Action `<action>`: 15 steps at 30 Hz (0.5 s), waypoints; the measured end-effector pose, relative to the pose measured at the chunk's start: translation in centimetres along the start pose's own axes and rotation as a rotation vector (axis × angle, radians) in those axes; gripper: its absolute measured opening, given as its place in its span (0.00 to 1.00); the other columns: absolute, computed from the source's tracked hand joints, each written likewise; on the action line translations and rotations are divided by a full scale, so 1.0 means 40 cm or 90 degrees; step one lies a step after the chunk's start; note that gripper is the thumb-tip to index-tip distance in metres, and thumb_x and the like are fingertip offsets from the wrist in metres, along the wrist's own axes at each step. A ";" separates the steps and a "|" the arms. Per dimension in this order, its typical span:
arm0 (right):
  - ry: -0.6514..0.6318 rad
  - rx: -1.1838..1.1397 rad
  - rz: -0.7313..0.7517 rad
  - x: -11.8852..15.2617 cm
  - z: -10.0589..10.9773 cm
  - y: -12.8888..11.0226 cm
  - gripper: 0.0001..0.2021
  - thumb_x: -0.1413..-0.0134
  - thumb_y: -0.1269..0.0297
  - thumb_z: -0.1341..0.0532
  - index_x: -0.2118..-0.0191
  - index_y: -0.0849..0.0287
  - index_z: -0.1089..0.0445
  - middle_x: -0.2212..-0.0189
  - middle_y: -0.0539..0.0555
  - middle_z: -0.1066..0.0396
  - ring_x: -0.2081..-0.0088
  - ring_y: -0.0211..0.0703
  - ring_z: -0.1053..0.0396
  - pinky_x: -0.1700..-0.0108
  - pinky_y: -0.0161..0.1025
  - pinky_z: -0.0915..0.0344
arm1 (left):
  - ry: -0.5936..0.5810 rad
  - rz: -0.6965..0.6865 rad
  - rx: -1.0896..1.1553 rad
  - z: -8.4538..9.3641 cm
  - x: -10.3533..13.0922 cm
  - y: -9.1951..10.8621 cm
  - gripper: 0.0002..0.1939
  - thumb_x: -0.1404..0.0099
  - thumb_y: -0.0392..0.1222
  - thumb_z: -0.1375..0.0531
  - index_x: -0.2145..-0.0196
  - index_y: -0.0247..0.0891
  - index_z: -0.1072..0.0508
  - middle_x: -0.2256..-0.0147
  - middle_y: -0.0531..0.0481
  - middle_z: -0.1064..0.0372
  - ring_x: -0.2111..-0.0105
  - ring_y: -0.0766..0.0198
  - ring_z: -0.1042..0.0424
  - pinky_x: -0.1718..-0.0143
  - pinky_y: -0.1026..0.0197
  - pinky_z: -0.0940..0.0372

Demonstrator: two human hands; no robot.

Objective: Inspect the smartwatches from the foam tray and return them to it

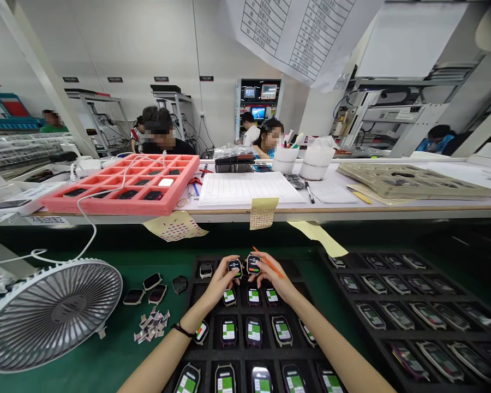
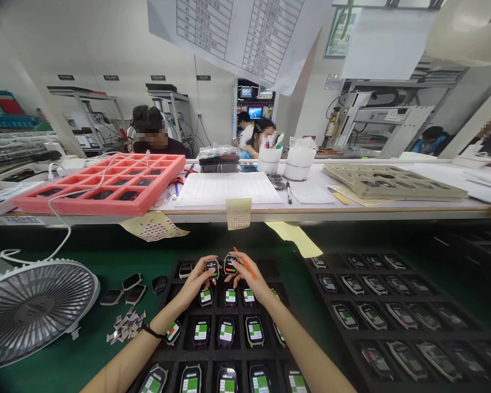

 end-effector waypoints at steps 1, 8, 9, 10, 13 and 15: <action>-0.002 0.002 0.001 -0.001 0.000 0.001 0.16 0.47 0.57 0.39 0.54 0.55 0.35 0.67 0.53 0.32 0.73 0.43 0.26 0.78 0.35 0.34 | -0.003 -0.002 -0.001 -0.001 -0.001 -0.001 0.24 0.43 0.52 0.41 0.51 0.40 0.39 0.65 0.51 0.38 0.74 0.68 0.34 0.82 0.69 0.46; -0.003 0.003 0.010 -0.003 0.003 0.006 0.16 0.47 0.57 0.39 0.53 0.54 0.35 0.63 0.53 0.33 0.72 0.42 0.26 0.78 0.34 0.34 | -0.009 -0.035 -0.012 -0.004 0.000 0.003 0.25 0.44 0.50 0.38 0.51 0.40 0.40 0.60 0.47 0.36 0.75 0.70 0.36 0.82 0.70 0.48; -0.004 0.004 0.010 -0.002 0.003 0.005 0.16 0.47 0.57 0.39 0.53 0.54 0.35 0.63 0.54 0.33 0.72 0.42 0.26 0.78 0.34 0.34 | -0.006 -0.028 -0.011 -0.003 0.000 0.002 0.25 0.43 0.51 0.39 0.51 0.40 0.39 0.61 0.48 0.36 0.75 0.70 0.35 0.82 0.70 0.47; -0.006 0.006 0.011 -0.001 0.001 0.003 0.16 0.47 0.57 0.39 0.53 0.54 0.35 0.62 0.54 0.33 0.72 0.42 0.26 0.77 0.35 0.34 | -0.002 -0.020 -0.010 -0.001 0.000 0.001 0.25 0.42 0.51 0.40 0.51 0.40 0.39 0.61 0.48 0.36 0.75 0.70 0.35 0.82 0.70 0.47; -0.010 0.018 0.016 0.005 -0.003 -0.006 0.16 0.47 0.58 0.40 0.51 0.53 0.35 0.58 0.56 0.33 0.71 0.42 0.26 0.76 0.35 0.33 | 0.013 -0.005 -0.007 0.006 0.001 0.003 0.22 0.40 0.52 0.43 0.51 0.40 0.38 0.61 0.48 0.36 0.75 0.70 0.34 0.81 0.69 0.44; -0.015 0.028 0.024 0.008 -0.008 -0.013 0.17 0.47 0.58 0.39 0.51 0.52 0.36 0.53 0.58 0.35 0.69 0.42 0.26 0.75 0.35 0.32 | 0.020 -0.006 -0.005 0.009 0.001 0.006 0.22 0.40 0.52 0.44 0.51 0.40 0.37 0.61 0.48 0.36 0.76 0.70 0.34 0.81 0.69 0.44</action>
Point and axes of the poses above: each hand's wrist, its own x-axis away from the middle knuckle, its own z-axis out of the back of the hand, y = z × x, the point moved 8 cm from there along -x, towards the middle knuckle
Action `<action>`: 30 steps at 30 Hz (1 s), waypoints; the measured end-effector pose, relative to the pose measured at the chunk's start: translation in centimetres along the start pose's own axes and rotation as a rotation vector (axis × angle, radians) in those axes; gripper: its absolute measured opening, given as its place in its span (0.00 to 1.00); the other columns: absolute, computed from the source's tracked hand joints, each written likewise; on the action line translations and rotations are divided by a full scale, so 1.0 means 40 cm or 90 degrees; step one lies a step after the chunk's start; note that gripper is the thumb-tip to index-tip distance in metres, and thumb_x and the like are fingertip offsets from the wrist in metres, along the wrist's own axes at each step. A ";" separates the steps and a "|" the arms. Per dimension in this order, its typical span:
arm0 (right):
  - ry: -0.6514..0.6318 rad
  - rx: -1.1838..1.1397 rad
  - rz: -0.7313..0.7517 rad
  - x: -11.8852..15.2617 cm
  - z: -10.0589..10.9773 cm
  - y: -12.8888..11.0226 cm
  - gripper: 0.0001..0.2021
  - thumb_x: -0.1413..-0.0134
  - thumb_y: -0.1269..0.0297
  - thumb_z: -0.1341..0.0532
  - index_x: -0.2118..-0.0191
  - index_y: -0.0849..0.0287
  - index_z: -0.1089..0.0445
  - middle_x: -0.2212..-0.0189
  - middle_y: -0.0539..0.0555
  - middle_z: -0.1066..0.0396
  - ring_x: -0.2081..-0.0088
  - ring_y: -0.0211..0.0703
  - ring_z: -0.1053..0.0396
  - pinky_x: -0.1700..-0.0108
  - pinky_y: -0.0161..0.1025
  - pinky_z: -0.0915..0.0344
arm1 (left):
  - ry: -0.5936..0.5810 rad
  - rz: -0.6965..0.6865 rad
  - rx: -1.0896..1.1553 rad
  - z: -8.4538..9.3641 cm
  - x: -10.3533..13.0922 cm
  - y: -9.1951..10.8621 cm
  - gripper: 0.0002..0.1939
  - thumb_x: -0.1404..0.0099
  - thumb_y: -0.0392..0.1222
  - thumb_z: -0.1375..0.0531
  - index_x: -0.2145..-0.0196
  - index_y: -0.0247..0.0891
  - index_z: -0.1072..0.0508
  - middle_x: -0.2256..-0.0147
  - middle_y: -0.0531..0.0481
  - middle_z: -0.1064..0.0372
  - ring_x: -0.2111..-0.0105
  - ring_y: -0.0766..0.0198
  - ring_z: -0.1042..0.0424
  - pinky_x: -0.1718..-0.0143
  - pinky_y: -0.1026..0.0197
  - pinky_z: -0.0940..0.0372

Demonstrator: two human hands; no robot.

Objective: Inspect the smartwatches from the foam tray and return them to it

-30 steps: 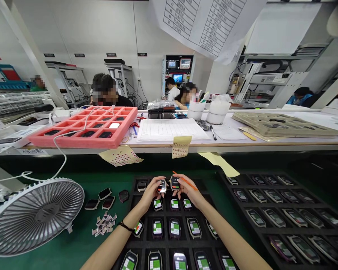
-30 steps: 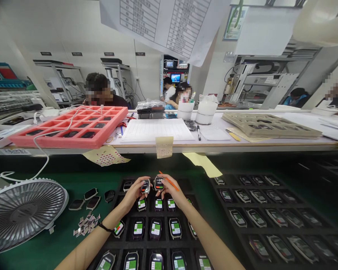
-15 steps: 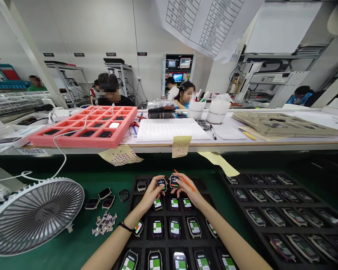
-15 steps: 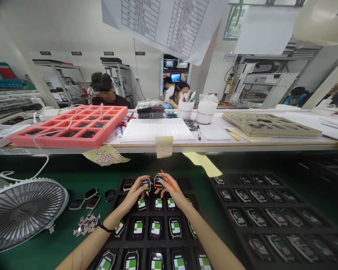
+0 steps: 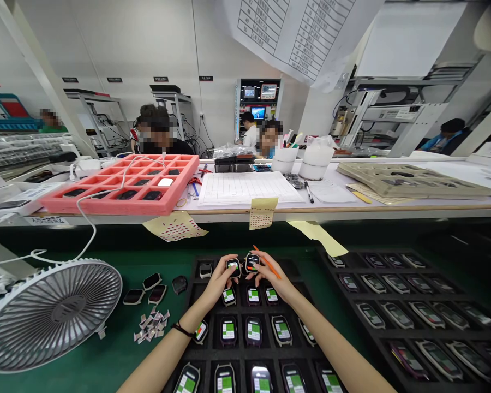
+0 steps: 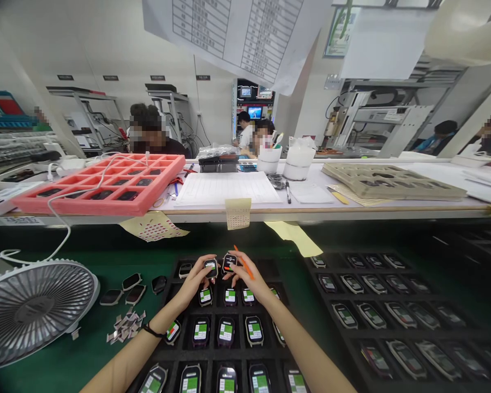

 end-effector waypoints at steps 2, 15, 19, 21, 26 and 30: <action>-0.012 0.015 0.008 0.001 -0.006 -0.006 0.19 0.48 0.58 0.39 0.50 0.51 0.37 0.49 0.59 0.38 0.68 0.43 0.26 0.74 0.36 0.32 | 0.002 -0.001 0.003 0.001 0.000 0.001 0.21 0.39 0.52 0.44 0.52 0.40 0.37 0.62 0.49 0.35 0.76 0.69 0.33 0.81 0.69 0.44; 0.007 0.026 0.009 0.001 0.003 -0.005 0.15 0.46 0.57 0.40 0.53 0.53 0.36 0.55 0.57 0.35 0.71 0.41 0.26 0.78 0.33 0.35 | 0.005 -0.015 -0.018 0.002 -0.005 -0.004 0.21 0.40 0.53 0.44 0.52 0.39 0.37 0.64 0.50 0.36 0.77 0.69 0.35 0.82 0.69 0.45; 0.031 0.053 0.012 0.000 0.011 -0.009 0.15 0.47 0.57 0.39 0.55 0.55 0.35 0.60 0.55 0.34 0.75 0.39 0.28 0.81 0.32 0.37 | 0.006 0.000 -0.004 0.005 -0.008 -0.009 0.21 0.40 0.52 0.45 0.53 0.40 0.37 0.67 0.51 0.36 0.76 0.68 0.34 0.82 0.69 0.45; 0.031 0.049 0.011 0.000 0.011 -0.008 0.15 0.47 0.56 0.40 0.54 0.55 0.35 0.59 0.56 0.34 0.74 0.39 0.27 0.80 0.32 0.36 | 0.002 -0.008 -0.004 0.004 -0.009 -0.009 0.22 0.41 0.52 0.43 0.52 0.40 0.38 0.65 0.50 0.35 0.75 0.68 0.33 0.82 0.69 0.45; 0.005 0.051 0.011 -0.002 0.002 -0.005 0.20 0.49 0.58 0.37 0.50 0.53 0.38 0.52 0.58 0.38 0.69 0.42 0.26 0.77 0.34 0.33 | 0.011 -0.030 -0.008 0.004 -0.007 -0.007 0.28 0.45 0.47 0.38 0.49 0.40 0.42 0.59 0.46 0.34 0.72 0.67 0.33 0.82 0.69 0.46; 0.007 0.071 0.005 -0.003 0.001 -0.001 0.20 0.50 0.59 0.37 0.51 0.53 0.38 0.55 0.57 0.36 0.69 0.43 0.26 0.77 0.35 0.33 | 0.019 -0.032 -0.016 0.006 -0.006 -0.004 0.26 0.44 0.47 0.39 0.50 0.39 0.41 0.59 0.46 0.33 0.73 0.68 0.33 0.81 0.69 0.46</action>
Point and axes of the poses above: each hand's wrist, its own x-axis away from the middle knuckle, its own z-axis out of the back of the hand, y = z × x, the point moved 8 cm from there along -x, towards the middle knuckle
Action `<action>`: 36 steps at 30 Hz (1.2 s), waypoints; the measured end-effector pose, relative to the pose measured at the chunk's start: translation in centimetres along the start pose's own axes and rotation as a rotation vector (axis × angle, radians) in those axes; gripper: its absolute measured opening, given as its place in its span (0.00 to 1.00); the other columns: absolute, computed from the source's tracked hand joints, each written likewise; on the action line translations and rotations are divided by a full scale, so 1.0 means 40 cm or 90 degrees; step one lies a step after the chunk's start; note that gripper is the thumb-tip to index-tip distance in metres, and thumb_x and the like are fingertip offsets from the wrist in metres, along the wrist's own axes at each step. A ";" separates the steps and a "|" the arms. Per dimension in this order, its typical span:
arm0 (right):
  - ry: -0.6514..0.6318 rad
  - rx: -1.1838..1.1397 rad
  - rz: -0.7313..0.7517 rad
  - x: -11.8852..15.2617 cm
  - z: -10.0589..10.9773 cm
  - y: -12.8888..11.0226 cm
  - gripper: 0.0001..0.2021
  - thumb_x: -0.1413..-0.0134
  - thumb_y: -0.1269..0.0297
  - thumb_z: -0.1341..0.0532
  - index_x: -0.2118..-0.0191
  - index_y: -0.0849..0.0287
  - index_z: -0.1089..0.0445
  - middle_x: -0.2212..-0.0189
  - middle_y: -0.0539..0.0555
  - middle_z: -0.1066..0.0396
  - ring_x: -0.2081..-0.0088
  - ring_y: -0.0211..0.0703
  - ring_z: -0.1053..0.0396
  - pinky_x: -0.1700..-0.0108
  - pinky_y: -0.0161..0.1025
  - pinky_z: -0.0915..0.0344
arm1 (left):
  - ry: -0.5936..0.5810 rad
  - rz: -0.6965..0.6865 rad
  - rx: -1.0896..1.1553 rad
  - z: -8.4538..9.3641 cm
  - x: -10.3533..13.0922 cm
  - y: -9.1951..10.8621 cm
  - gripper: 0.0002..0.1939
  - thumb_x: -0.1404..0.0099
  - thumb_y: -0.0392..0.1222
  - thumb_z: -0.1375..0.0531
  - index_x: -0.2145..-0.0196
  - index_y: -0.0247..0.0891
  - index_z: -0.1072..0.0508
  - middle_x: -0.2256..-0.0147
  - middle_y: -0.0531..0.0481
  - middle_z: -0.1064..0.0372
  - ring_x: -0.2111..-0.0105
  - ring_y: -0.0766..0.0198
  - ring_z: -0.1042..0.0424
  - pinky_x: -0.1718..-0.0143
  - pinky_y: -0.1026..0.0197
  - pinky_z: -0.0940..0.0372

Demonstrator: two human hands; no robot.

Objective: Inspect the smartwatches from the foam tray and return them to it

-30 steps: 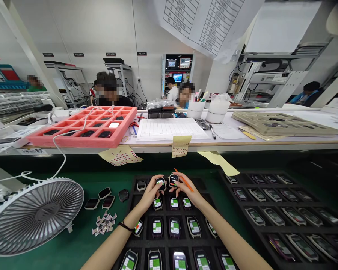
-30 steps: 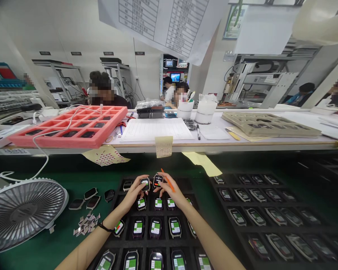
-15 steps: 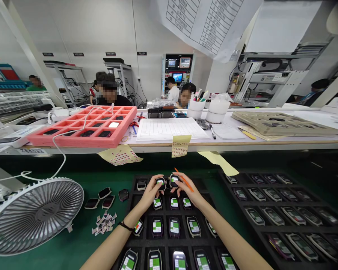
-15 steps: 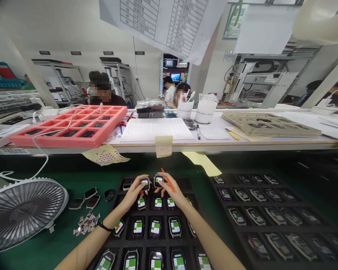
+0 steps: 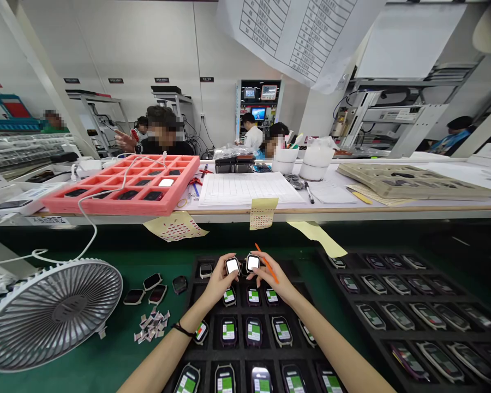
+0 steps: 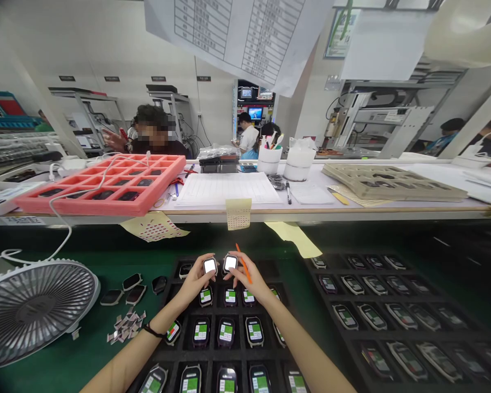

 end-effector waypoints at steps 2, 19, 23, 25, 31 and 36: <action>0.016 -0.002 0.000 0.000 0.005 -0.001 0.17 0.48 0.58 0.38 0.53 0.54 0.36 0.59 0.55 0.34 0.72 0.42 0.26 0.78 0.34 0.35 | 0.008 0.003 -0.004 0.004 -0.002 0.001 0.25 0.43 0.50 0.40 0.51 0.39 0.39 0.61 0.46 0.33 0.75 0.68 0.34 0.82 0.69 0.47; 0.101 0.001 -0.028 0.000 0.035 0.000 0.13 0.49 0.52 0.38 0.64 0.56 0.30 0.75 0.49 0.32 0.85 0.35 0.36 0.83 0.35 0.40 | 0.010 0.031 0.005 0.006 0.003 0.009 0.20 0.40 0.56 0.45 0.60 0.37 0.32 0.72 0.51 0.31 0.82 0.69 0.37 0.82 0.67 0.46; 0.100 0.000 -0.023 0.002 0.033 -0.004 0.13 0.48 0.54 0.39 0.62 0.57 0.31 0.73 0.50 0.31 0.85 0.35 0.35 0.83 0.34 0.41 | -0.014 0.020 0.001 0.001 0.000 -0.004 0.24 0.40 0.51 0.43 0.48 0.39 0.37 0.65 0.48 0.32 0.75 0.66 0.33 0.78 0.66 0.43; 0.097 -0.001 -0.021 0.002 0.033 -0.004 0.13 0.48 0.54 0.39 0.61 0.57 0.31 0.73 0.50 0.31 0.85 0.35 0.35 0.83 0.34 0.42 | -0.029 0.013 0.003 -0.005 -0.001 -0.007 0.29 0.41 0.49 0.42 0.44 0.41 0.41 0.61 0.46 0.33 0.72 0.65 0.32 0.76 0.66 0.42; 0.072 0.016 -0.012 -0.001 0.030 0.004 0.15 0.49 0.55 0.38 0.58 0.57 0.34 0.66 0.53 0.30 0.82 0.34 0.33 0.81 0.33 0.41 | -0.044 0.022 0.009 -0.006 -0.002 -0.017 0.34 0.41 0.44 0.42 0.39 0.41 0.48 0.56 0.44 0.33 0.67 0.63 0.31 0.73 0.64 0.41; 0.045 0.026 0.002 -0.003 0.023 0.007 0.17 0.49 0.56 0.38 0.54 0.56 0.36 0.62 0.54 0.32 0.76 0.39 0.28 0.80 0.32 0.39 | -0.005 0.050 0.026 0.009 0.002 -0.012 0.28 0.39 0.46 0.46 0.41 0.40 0.41 0.59 0.45 0.30 0.68 0.61 0.29 0.71 0.63 0.39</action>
Point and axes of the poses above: each hand's wrist, its own x-axis away from the middle knuckle, its own z-axis out of the back of the hand, y = z × x, the point moved 8 cm from there along -x, towards the middle knuckle
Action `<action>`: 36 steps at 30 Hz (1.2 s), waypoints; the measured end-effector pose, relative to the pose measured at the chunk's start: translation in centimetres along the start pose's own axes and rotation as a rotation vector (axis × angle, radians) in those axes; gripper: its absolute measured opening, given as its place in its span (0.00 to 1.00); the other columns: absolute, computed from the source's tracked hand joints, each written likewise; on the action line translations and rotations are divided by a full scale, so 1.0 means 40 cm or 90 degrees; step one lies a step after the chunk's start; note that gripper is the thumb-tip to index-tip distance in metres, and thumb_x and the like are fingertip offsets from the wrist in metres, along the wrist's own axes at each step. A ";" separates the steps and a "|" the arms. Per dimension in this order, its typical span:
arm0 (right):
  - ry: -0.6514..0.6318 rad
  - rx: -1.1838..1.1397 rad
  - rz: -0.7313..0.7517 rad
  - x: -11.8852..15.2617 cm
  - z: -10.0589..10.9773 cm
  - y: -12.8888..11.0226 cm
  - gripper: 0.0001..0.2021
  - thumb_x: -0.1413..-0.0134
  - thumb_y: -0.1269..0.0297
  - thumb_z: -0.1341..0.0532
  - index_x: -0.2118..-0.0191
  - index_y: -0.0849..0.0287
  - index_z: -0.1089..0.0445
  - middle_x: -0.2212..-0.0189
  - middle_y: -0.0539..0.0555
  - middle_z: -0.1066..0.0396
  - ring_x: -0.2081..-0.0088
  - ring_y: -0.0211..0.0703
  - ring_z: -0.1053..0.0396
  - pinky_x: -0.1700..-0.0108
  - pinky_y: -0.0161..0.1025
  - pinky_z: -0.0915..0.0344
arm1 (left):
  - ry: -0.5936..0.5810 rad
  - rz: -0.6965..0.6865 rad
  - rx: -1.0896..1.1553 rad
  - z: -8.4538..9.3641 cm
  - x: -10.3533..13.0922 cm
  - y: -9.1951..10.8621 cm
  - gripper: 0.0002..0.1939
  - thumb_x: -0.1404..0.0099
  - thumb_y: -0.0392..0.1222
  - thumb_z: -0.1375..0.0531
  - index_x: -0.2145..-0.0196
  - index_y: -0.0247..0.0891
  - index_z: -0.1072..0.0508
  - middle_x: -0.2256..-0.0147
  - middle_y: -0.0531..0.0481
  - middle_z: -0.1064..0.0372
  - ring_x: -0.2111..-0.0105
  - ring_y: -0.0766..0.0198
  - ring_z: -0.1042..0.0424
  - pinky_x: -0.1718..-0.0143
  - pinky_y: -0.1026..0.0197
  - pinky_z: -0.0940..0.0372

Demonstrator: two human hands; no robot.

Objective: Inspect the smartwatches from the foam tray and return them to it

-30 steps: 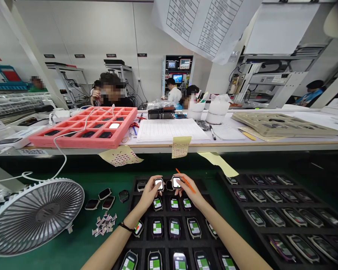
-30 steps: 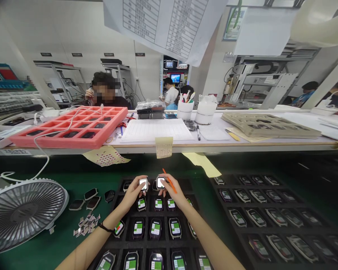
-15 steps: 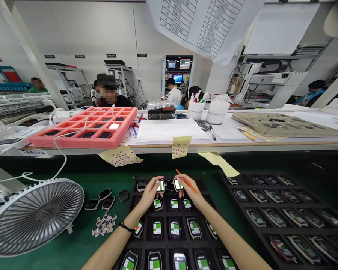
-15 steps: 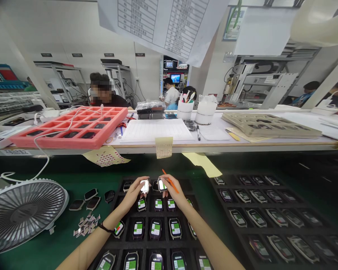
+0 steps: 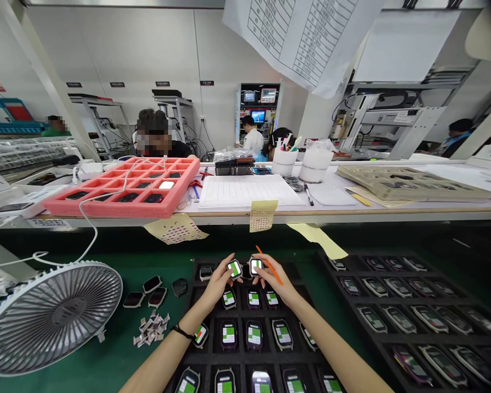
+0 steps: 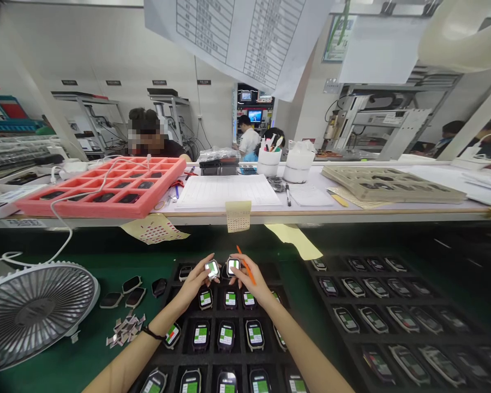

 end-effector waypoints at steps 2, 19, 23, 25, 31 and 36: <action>-0.009 -0.006 0.003 0.001 -0.004 -0.002 0.19 0.50 0.58 0.37 0.52 0.54 0.37 0.61 0.55 0.33 0.73 0.40 0.27 0.80 0.32 0.38 | 0.011 0.004 0.003 0.002 0.004 0.009 0.26 0.38 0.48 0.46 0.44 0.38 0.37 0.61 0.46 0.29 0.70 0.62 0.28 0.72 0.64 0.40; 0.038 -0.026 -0.013 -0.001 0.012 -0.002 0.15 0.44 0.52 0.43 0.59 0.58 0.32 0.74 0.51 0.31 0.81 0.39 0.30 0.82 0.32 0.41 | -0.008 -0.014 -0.036 -0.011 0.000 0.016 0.24 0.45 0.52 0.38 0.54 0.37 0.32 0.66 0.49 0.31 0.78 0.70 0.36 0.77 0.66 0.38; 0.009 -0.031 0.005 -0.002 0.005 0.000 0.17 0.44 0.52 0.43 0.53 0.57 0.34 0.66 0.54 0.31 0.74 0.42 0.27 0.81 0.33 0.38 | -0.026 -0.045 -0.026 -0.015 -0.001 0.013 0.26 0.44 0.47 0.38 0.48 0.39 0.36 0.60 0.47 0.32 0.74 0.68 0.33 0.74 0.66 0.38; -0.003 -0.023 0.005 -0.002 0.002 0.003 0.19 0.46 0.53 0.41 0.51 0.55 0.36 0.61 0.56 0.32 0.72 0.42 0.27 0.80 0.33 0.37 | -0.032 -0.046 -0.011 -0.015 -0.002 0.008 0.29 0.44 0.46 0.38 0.45 0.40 0.39 0.57 0.45 0.33 0.71 0.67 0.32 0.76 0.67 0.40; -0.039 -0.007 0.006 -0.003 -0.012 0.002 0.25 0.51 0.57 0.36 0.48 0.54 0.41 0.60 0.56 0.32 0.70 0.42 0.27 0.78 0.33 0.36 | -0.015 -0.046 0.033 -0.004 -0.008 -0.007 0.36 0.44 0.44 0.39 0.40 0.42 0.45 0.52 0.42 0.34 0.64 0.61 0.30 0.74 0.66 0.40; -0.007 0.016 -0.011 -0.002 -0.002 0.003 0.22 0.51 0.56 0.36 0.51 0.57 0.38 0.73 0.50 0.32 0.75 0.42 0.28 0.79 0.33 0.38 | 0.021 -0.027 0.038 0.012 -0.013 -0.020 0.32 0.41 0.47 0.41 0.41 0.40 0.42 0.53 0.42 0.33 0.65 0.62 0.30 0.73 0.64 0.39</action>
Point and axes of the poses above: each hand's wrist, its own x-axis away from the middle knuckle, its own z-axis out of the back of the hand, y = z × x, the point moved 8 cm from there along -x, towards the middle knuckle
